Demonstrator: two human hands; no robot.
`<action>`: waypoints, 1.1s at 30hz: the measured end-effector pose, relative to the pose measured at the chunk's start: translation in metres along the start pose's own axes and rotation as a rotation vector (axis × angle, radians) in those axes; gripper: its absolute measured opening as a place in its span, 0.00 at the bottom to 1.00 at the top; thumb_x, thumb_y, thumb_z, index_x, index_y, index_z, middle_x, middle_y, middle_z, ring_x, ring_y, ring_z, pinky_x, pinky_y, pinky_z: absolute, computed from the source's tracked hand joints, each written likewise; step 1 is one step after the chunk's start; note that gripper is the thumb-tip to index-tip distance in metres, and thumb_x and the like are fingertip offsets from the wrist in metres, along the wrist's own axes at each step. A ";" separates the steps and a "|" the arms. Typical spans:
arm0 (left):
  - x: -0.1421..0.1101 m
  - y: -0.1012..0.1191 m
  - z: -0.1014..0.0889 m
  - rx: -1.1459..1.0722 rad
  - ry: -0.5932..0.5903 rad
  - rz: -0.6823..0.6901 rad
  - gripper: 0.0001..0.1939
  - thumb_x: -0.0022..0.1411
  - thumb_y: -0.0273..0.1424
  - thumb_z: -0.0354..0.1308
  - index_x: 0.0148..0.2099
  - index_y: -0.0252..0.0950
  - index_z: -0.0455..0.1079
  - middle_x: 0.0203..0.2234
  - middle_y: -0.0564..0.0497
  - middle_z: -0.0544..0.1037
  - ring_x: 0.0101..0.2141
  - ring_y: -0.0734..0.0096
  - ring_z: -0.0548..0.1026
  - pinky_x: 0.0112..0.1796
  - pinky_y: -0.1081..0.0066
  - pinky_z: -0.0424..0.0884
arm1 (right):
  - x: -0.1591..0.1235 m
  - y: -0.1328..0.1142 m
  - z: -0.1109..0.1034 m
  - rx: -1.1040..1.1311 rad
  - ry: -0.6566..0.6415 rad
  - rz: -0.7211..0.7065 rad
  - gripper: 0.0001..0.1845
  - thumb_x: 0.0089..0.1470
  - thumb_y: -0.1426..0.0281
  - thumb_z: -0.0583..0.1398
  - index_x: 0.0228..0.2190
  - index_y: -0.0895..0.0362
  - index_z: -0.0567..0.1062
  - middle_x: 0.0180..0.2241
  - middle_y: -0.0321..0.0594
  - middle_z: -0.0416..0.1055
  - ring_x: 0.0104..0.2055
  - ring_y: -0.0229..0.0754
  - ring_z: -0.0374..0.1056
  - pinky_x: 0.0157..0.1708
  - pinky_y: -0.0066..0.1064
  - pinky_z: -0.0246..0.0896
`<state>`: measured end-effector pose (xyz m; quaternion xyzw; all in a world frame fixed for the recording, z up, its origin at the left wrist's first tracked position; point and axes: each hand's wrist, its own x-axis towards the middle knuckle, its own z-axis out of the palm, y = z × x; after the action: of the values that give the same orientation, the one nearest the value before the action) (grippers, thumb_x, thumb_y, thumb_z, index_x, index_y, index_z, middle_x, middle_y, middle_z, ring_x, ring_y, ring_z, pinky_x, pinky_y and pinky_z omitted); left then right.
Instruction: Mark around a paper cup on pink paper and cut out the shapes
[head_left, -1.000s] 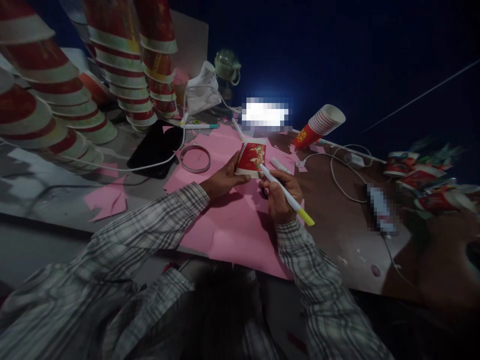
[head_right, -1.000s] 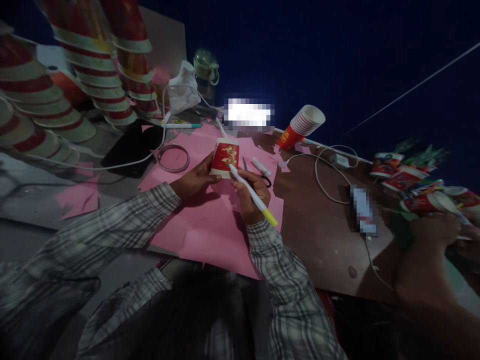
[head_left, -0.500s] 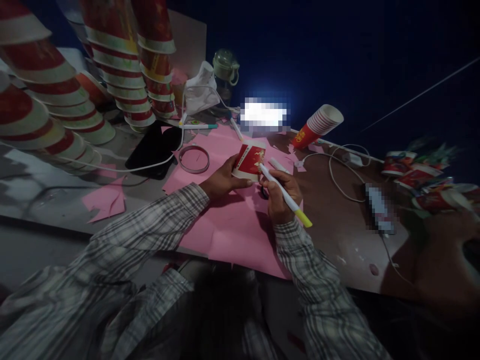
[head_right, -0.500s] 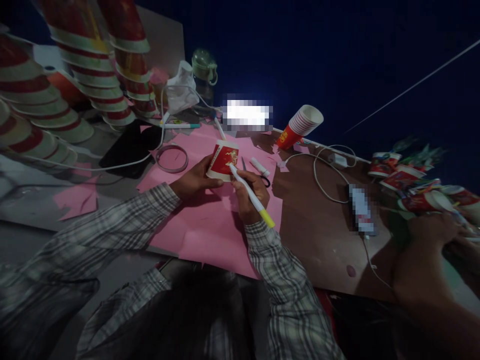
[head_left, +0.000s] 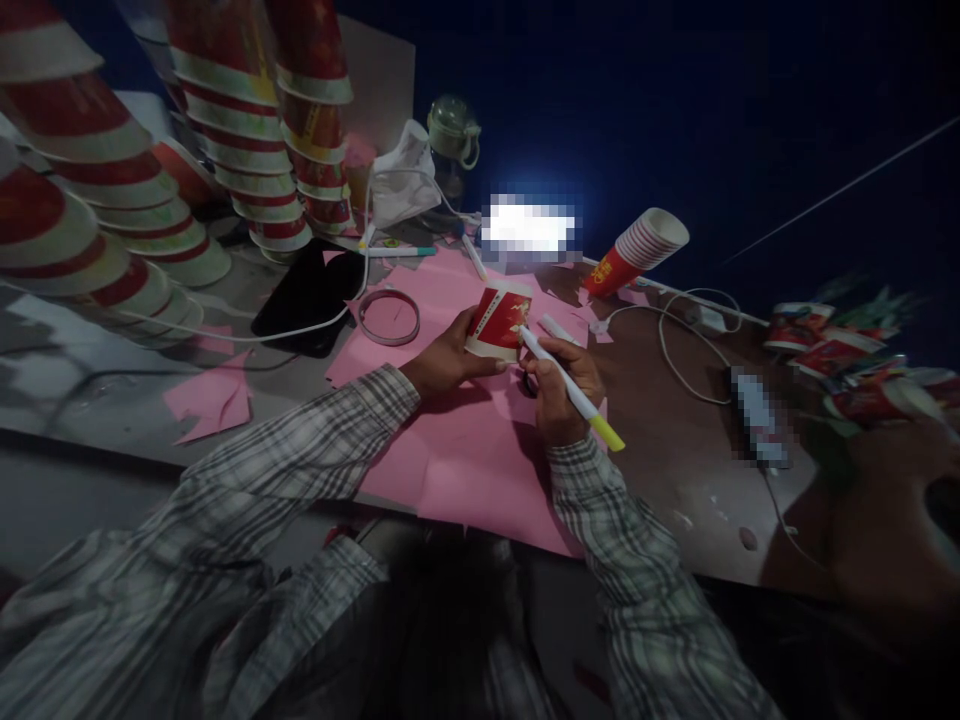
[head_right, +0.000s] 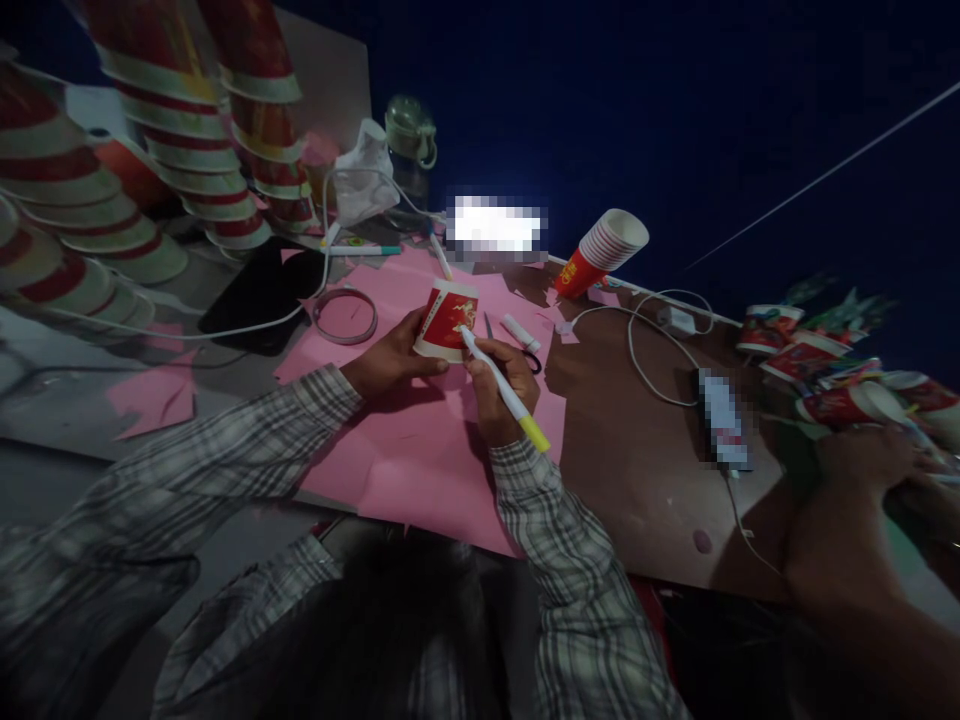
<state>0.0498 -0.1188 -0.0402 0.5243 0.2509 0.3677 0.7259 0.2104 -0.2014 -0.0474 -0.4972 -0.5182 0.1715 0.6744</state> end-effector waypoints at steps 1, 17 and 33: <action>0.000 0.000 0.000 -0.002 0.000 0.006 0.43 0.45 0.34 0.79 0.61 0.39 0.64 0.52 0.44 0.77 0.50 0.57 0.76 0.55 0.50 0.71 | 0.000 -0.001 0.000 -0.010 0.003 0.004 0.14 0.59 0.58 0.65 0.43 0.52 0.80 0.34 0.37 0.80 0.34 0.41 0.78 0.37 0.36 0.78; 0.000 0.002 0.001 0.099 -0.001 0.010 0.44 0.46 0.36 0.77 0.62 0.38 0.61 0.53 0.42 0.77 0.51 0.55 0.76 0.54 0.51 0.71 | -0.001 -0.006 0.000 -0.064 0.003 0.035 0.17 0.58 0.55 0.66 0.43 0.52 0.80 0.35 0.39 0.80 0.34 0.41 0.77 0.38 0.37 0.77; 0.000 0.002 -0.002 0.160 -0.024 0.011 0.47 0.48 0.39 0.77 0.65 0.38 0.58 0.55 0.41 0.75 0.53 0.53 0.75 0.55 0.49 0.71 | 0.000 -0.006 0.001 -0.070 -0.022 0.002 0.15 0.59 0.57 0.65 0.43 0.53 0.80 0.34 0.39 0.79 0.34 0.40 0.76 0.38 0.37 0.76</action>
<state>0.0477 -0.1176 -0.0384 0.5864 0.2676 0.3441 0.6827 0.2079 -0.2034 -0.0418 -0.5189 -0.5307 0.1595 0.6509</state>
